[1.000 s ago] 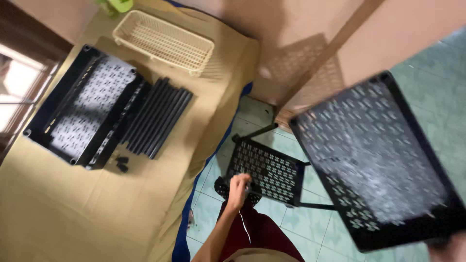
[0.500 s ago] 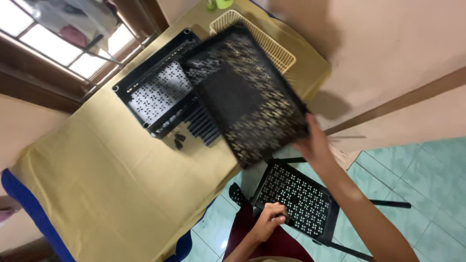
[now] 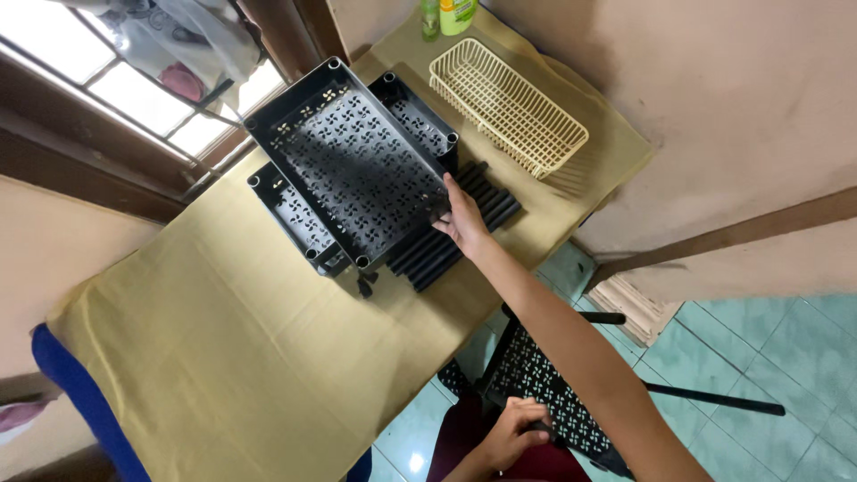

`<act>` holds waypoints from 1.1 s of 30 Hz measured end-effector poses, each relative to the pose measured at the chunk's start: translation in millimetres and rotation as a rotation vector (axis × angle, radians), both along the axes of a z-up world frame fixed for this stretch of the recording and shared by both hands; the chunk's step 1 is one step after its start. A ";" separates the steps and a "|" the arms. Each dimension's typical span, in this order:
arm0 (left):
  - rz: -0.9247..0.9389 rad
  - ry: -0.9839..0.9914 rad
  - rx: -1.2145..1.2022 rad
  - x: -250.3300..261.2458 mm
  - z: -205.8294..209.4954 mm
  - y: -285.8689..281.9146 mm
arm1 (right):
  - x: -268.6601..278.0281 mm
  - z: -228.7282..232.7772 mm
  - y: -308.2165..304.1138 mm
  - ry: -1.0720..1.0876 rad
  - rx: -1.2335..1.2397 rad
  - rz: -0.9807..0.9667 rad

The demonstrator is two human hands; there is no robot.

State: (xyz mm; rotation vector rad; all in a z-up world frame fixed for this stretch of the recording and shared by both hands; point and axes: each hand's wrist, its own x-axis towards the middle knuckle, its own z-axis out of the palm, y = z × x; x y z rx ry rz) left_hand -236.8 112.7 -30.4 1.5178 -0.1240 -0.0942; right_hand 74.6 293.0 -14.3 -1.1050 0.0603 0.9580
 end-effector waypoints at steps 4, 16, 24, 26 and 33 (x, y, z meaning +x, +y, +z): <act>-0.014 -0.035 -0.039 1.5 0.3 7.2 | -1.1 11.6 2.3 0.025 -0.127 0.005; -0.148 -0.088 0.175 42.0 53.4 -7.5 | -18.3 153.7 -301.4 -1.575 -1.205 0.622; -0.510 -0.275 0.339 52.8 80.8 -48.3 | -10.1 19.6 -440.0 -0.035 -0.960 0.860; -0.640 -0.271 0.327 44.4 76.8 -56.0 | -35.5 1.5 -476.3 0.058 -0.799 0.664; -0.216 -0.249 0.494 68.3 33.3 -60.5 | -103.5 27.7 -494.7 0.269 -0.432 0.217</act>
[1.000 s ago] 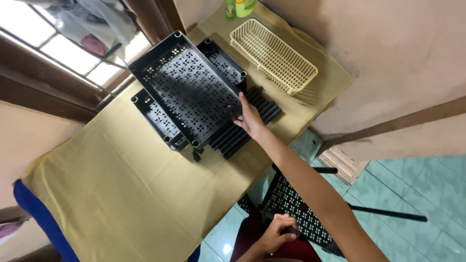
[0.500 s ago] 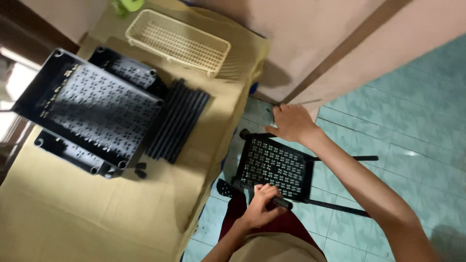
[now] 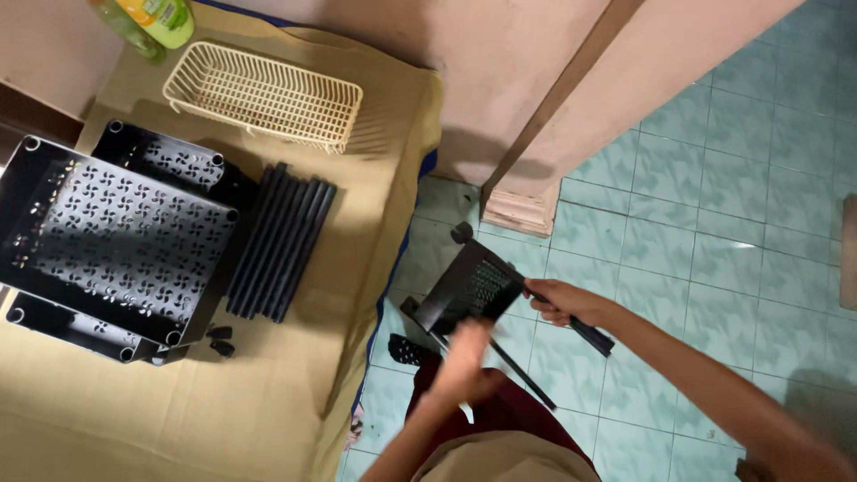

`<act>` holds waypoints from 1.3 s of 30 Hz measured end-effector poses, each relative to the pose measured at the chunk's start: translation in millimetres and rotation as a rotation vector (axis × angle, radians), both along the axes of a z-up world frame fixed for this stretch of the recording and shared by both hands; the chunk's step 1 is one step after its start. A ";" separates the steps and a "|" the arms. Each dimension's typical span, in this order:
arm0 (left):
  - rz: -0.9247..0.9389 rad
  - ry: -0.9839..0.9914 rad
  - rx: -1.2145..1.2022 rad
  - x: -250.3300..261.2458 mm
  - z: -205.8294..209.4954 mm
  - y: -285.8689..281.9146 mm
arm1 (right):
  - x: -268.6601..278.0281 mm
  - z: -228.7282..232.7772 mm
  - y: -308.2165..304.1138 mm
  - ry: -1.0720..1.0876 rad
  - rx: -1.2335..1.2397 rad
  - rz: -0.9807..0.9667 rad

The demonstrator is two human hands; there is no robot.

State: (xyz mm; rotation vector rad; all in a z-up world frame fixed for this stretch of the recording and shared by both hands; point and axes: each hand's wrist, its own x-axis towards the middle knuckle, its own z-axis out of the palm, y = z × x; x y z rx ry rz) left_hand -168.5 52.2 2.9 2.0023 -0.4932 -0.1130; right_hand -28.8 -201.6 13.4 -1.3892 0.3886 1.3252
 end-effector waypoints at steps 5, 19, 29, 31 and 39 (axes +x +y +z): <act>0.479 -0.083 0.224 111.3 -36.1 8.6 | -18.8 40.8 21.0 -0.122 -0.016 0.010; 0.404 0.099 0.210 144.5 -51.8 -26.9 | -9.8 -7.5 21.0 0.378 0.778 -0.501; 0.456 0.178 0.194 141.4 -70.5 -26.8 | -1.7 21.1 41.0 -0.084 0.161 -0.135; 0.479 0.147 0.153 143.1 -71.0 -30.0 | -0.6 24.4 43.2 -0.107 0.101 -0.128; 0.476 0.179 0.194 142.6 -61.6 -39.9 | -3.6 22.8 38.4 -0.253 -0.113 0.023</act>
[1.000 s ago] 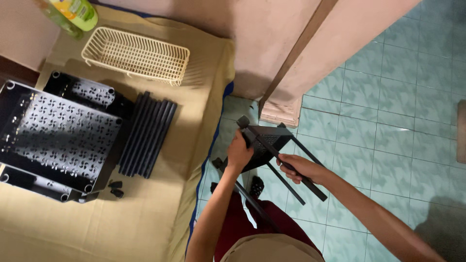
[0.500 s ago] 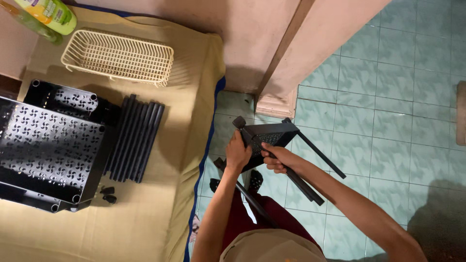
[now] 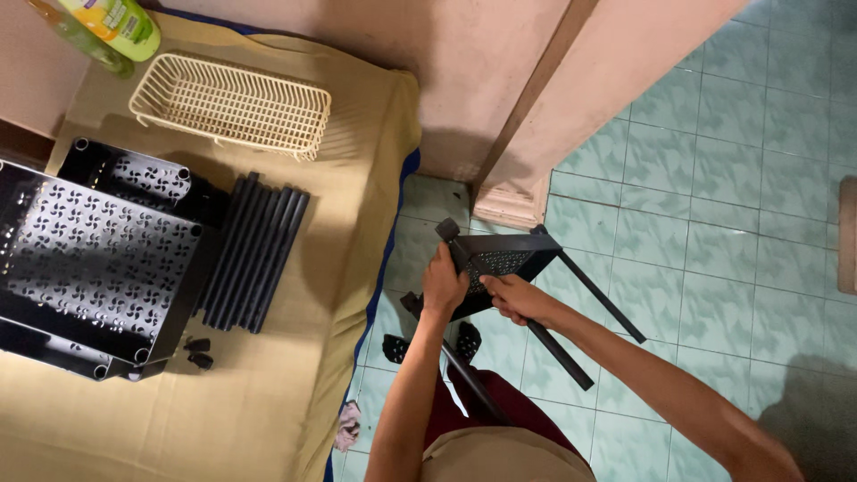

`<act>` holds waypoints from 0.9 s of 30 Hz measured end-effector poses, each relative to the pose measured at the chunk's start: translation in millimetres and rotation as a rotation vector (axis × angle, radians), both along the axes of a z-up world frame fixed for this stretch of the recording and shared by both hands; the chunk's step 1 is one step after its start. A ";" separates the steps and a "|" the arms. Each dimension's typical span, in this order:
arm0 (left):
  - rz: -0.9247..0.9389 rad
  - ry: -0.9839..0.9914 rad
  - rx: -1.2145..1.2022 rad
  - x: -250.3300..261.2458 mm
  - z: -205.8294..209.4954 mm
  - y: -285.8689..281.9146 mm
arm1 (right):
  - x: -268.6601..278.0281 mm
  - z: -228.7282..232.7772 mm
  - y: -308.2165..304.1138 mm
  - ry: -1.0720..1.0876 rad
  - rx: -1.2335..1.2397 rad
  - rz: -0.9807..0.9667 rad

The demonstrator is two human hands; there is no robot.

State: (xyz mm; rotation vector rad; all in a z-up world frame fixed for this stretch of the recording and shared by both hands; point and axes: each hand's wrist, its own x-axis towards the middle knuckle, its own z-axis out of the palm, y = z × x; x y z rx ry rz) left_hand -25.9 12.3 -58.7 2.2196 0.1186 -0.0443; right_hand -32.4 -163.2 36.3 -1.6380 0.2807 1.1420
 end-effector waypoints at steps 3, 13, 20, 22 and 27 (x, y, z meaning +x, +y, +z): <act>-0.024 0.014 0.016 3.4 4.1 -4.4 | 4.8 -2.9 -8.2 -0.188 -0.224 0.206; -0.002 0.056 0.030 -8.6 -7.1 0.6 | -12.2 -38.1 0.7 -0.902 -0.766 0.529; 0.063 0.167 0.112 -22.3 -27.8 4.2 | -21.1 -102.0 8.6 -1.143 -0.924 0.678; 0.070 0.205 0.145 -22.7 -34.1 5.3 | -20.3 -120.2 9.1 -1.281 -1.058 0.807; 0.059 0.343 0.145 -24.0 -59.0 1.3 | -8.2 -140.0 8.0 -1.238 -1.121 0.969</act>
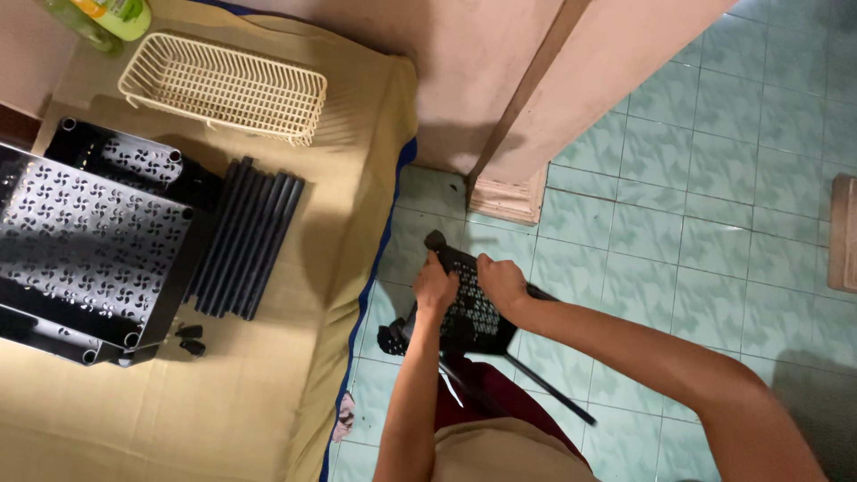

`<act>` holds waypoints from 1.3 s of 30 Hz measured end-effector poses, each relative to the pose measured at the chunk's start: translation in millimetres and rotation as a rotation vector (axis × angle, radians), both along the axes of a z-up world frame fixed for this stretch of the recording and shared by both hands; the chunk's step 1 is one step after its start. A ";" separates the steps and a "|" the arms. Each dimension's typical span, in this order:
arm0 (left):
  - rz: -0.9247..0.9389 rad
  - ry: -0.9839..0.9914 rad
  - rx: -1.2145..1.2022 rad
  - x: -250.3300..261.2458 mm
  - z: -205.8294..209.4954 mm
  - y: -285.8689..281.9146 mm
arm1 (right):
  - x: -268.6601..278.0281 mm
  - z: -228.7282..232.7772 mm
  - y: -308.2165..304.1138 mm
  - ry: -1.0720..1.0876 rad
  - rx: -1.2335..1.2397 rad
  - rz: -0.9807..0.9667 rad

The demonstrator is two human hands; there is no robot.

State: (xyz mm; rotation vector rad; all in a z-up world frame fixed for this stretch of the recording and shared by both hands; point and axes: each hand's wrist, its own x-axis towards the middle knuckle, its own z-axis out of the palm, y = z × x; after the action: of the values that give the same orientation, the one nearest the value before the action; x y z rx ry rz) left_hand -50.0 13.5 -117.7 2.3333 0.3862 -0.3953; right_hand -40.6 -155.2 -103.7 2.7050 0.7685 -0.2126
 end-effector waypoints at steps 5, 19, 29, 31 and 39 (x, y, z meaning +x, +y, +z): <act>0.002 0.104 -0.011 1.2 -38.1 -1.7 | 6.6 21.0 1.9 -0.053 -0.200 0.113; 0.373 -0.048 -0.065 -55.3 -17.2 54.7 | 41.3 122.3 25.1 0.396 0.404 -0.199; 0.635 -0.333 -0.566 -39.9 -72.4 21.8 | 60.2 29.5 185.4 0.676 1.413 -0.467; 0.731 -0.251 -0.726 -45.3 -78.4 9.9 | 68.4 27.7 222.8 0.588 1.257 -0.513; 1.083 0.095 -0.956 -80.3 -75.7 12.9 | 86.6 58.4 328.5 1.132 1.371 -0.702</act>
State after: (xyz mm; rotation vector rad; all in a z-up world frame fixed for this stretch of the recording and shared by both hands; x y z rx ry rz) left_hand -130.2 26.4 -193.4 0.9642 1.1198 -0.0876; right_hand 46.0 173.3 -45.3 3.8772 -0.0443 -2.2151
